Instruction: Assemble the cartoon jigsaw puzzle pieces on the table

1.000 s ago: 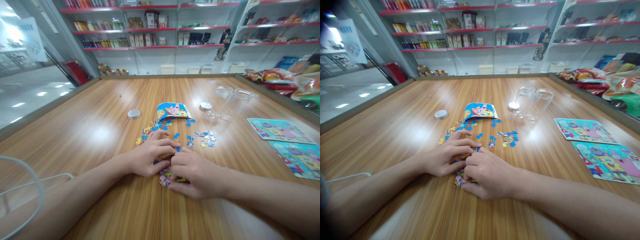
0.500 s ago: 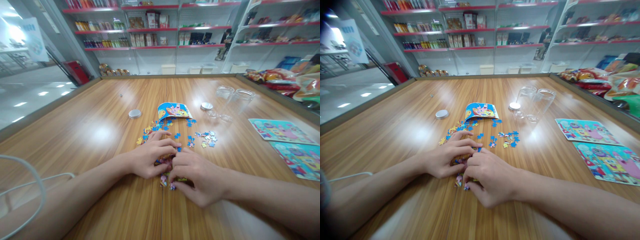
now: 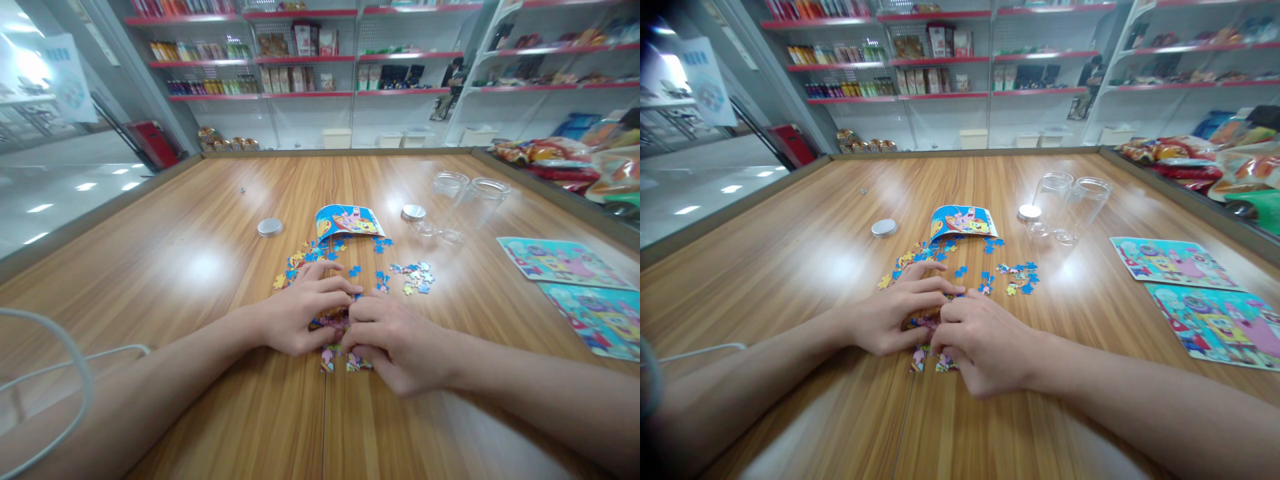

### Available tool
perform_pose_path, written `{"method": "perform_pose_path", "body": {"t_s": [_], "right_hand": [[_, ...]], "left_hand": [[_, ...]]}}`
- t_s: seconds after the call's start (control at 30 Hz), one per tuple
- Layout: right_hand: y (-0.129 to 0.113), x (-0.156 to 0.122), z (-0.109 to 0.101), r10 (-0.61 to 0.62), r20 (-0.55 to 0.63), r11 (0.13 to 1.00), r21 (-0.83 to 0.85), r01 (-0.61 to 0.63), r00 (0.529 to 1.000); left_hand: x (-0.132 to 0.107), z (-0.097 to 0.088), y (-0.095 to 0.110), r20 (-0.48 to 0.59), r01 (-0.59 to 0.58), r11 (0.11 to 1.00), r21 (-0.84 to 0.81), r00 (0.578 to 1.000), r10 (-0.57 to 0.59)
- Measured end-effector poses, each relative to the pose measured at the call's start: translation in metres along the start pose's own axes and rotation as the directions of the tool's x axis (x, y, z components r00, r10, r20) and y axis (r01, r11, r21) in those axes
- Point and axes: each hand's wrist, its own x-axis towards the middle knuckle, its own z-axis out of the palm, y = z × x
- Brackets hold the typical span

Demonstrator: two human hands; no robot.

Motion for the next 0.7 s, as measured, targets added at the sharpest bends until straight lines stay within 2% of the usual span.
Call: {"method": "perform_pose_path", "body": {"t_s": [0.13,0.23,0.5,0.7], "right_hand": [[-0.0032,0.0004,-0.0029,0.070,-0.040,0.997,-0.029,-0.071,0.997],[-0.0075,0.0008,-0.0052,0.122,-0.026,0.990,-0.074,-0.123,0.992],[-0.0023,-0.0010,-0.0015,0.044,0.023,0.999,-0.001,-0.044,0.999],[-0.0009,0.0003,0.0020,0.012,-0.001,1.000,0.013,-0.012,1.000]], "left_hand": [[0.0013,-0.0009,0.0008,0.015,-0.004,1.000,-0.007,1.000,0.004],[0.0020,-0.0013,0.0013,0.013,-0.005,1.000,-0.004,1.000,0.005],[0.0002,-0.0001,0.0004,0.010,-0.002,1.000,0.010,1.000,0.001],[0.0000,0.0007,0.0000,0.027,-0.001,1.000,0.029,1.000,0.000]]}}
